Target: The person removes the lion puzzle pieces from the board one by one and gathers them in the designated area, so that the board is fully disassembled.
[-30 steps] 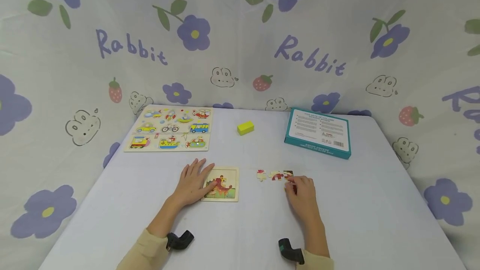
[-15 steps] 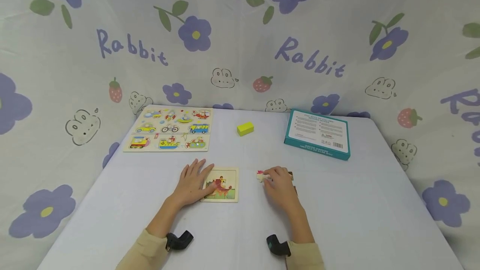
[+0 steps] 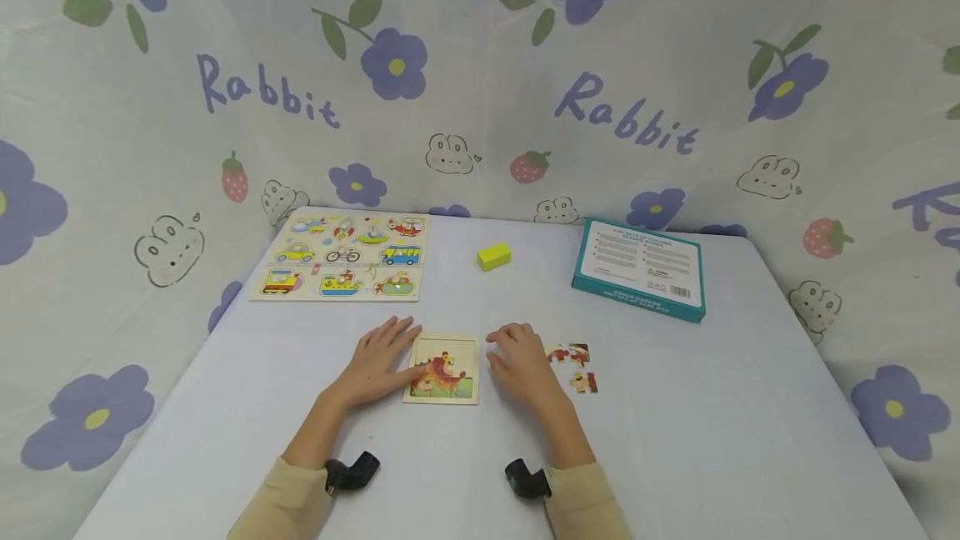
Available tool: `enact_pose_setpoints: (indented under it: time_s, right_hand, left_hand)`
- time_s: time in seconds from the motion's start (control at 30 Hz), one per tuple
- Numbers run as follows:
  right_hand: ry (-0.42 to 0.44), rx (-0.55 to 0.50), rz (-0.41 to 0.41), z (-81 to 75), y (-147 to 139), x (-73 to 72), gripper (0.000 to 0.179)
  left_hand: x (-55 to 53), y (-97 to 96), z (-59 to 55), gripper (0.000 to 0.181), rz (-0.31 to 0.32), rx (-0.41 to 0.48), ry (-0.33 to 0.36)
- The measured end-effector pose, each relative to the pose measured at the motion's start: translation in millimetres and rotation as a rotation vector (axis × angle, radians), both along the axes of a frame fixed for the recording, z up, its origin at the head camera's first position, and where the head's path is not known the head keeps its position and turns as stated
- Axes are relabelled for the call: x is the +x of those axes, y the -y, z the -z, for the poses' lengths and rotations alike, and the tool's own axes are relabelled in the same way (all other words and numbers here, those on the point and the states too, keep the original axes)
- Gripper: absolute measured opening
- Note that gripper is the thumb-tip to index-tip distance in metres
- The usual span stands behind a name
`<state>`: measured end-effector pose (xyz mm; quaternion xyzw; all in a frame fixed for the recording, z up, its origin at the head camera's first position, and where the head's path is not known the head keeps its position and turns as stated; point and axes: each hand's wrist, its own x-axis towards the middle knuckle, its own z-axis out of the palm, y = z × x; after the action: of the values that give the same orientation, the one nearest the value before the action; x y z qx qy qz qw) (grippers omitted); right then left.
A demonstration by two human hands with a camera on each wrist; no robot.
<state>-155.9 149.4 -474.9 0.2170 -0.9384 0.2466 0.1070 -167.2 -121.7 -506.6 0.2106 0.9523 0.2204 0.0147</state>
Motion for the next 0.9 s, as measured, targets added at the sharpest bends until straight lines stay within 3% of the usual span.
enact_pose_setpoints:
  time_s: [0.37,0.73,0.9]
  right_hand:
    - [0.010,-0.022,-0.112,-2.1,26.3,-4.0,0.025]
    - [0.130,0.015,-0.159,8.8,45.5,-4.4,0.043]
    - [0.090,0.029,-0.181,17.1,49.8,-1.8,0.039]
  left_hand:
    - [-3.1,3.1,3.2,0.072,0.000,0.020,-0.019]
    - [-4.1,4.4,1.0,0.072,0.003,0.018,-0.035]
    - [-3.3,5.6,-0.6,0.071,0.000,0.016,-0.025]
